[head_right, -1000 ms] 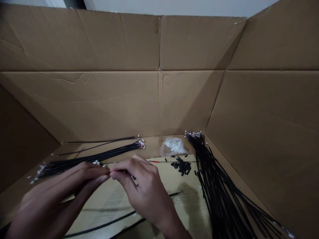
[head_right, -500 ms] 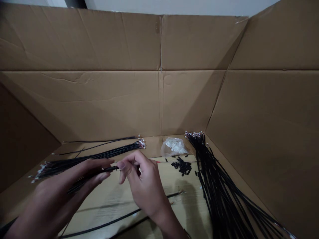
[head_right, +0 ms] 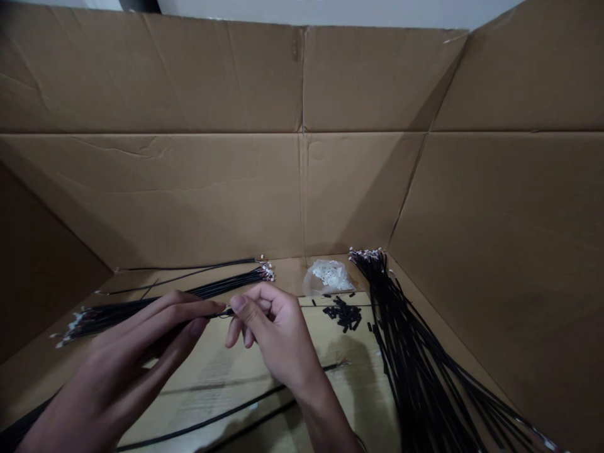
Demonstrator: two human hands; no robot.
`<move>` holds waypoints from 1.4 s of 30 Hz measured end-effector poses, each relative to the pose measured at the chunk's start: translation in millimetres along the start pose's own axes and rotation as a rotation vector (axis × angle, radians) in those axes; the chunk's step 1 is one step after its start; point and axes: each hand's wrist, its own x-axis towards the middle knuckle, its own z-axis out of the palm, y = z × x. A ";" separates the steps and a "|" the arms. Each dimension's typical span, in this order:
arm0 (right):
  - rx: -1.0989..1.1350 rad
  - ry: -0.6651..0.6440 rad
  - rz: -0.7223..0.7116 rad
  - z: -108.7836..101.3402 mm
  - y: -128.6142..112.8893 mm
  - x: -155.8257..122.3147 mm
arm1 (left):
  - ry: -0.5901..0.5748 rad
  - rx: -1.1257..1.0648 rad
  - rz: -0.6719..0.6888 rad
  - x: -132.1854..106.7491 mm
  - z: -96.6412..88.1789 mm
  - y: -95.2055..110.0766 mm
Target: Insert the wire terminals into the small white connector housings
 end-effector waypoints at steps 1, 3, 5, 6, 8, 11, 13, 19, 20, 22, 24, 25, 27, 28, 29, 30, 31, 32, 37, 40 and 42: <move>-0.001 0.002 0.007 0.2 -0.3 -0.2 | 0.002 0.021 0.016 -0.5 1.6 -0.6; 0.003 -0.004 0.019 0.5 -1.0 -1.3 | 0.034 0.068 0.058 -1.9 5.0 -2.7; 0.015 -0.021 0.039 0.4 -1.6 -2.4 | 0.075 0.105 0.084 -3.1 7.8 -5.0; 0.025 -0.032 0.047 0.0 -1.8 -2.7 | 0.095 0.109 0.096 -3.4 8.7 -5.5; 0.048 -0.064 0.059 -1.2 -1.8 -2.5 | 0.098 0.100 0.099 -2.4 9.0 -4.7; 0.074 -0.122 0.060 -4.2 -0.7 -0.5 | 0.059 0.025 0.073 2.1 6.6 -0.2; 0.082 -0.154 0.063 -6.6 0.5 1.3 | 0.042 -0.060 0.044 4.7 4.4 2.4; 0.092 -0.222 0.057 -12.7 3.0 3.5 | -0.007 -0.221 -0.024 4.1 1.5 2.5; 0.093 -0.232 0.055 -13.2 3.1 3.6 | -0.011 -0.233 -0.026 4.1 1.3 2.4; 0.095 -0.249 0.053 -14.0 3.2 4.2 | -0.019 -0.257 -0.026 4.5 0.8 2.9; 0.096 -0.265 0.051 -14.6 3.2 5.4 | -0.026 -0.267 -0.019 5.3 0.5 3.7; 0.094 -0.271 0.050 -14.8 3.0 6.0 | -0.027 -0.264 -0.017 5.5 0.5 4.2; 0.088 -0.272 0.047 -14.7 2.6 6.6 | -0.021 -0.242 -0.005 5.8 1.1 4.9; 0.084 -0.269 0.044 -14.2 2.2 6.2 | -0.010 -0.226 0.003 5.8 1.7 5.1; 0.082 -0.262 0.042 -13.2 1.7 5.1 | 0.003 -0.208 0.002 5.6 2.5 5.2; 0.076 -0.244 0.039 -11.5 1.1 3.2 | 0.020 -0.190 0.000 5.4 3.4 5.1; 0.059 -0.213 0.033 -9.2 0.4 0.6 | 0.038 -0.172 -0.005 4.9 4.3 4.8; 0.028 -0.166 0.024 -6.3 -0.4 -2.7 | 0.057 -0.155 -0.014 4.2 5.0 4.3; -0.258 0.055 -0.125 11.3 -1.3 -18.4 | 0.112 -0.103 -0.042 -1.6 4.0 1.1; -0.457 0.111 -0.322 16.9 2.5 -19.1 | 0.117 -0.097 -0.054 -2.1 1.4 0.3; -0.579 0.155 -0.452 17.8 5.9 -16.6 | 0.116 -0.099 -0.053 -0.1 0.1 0.4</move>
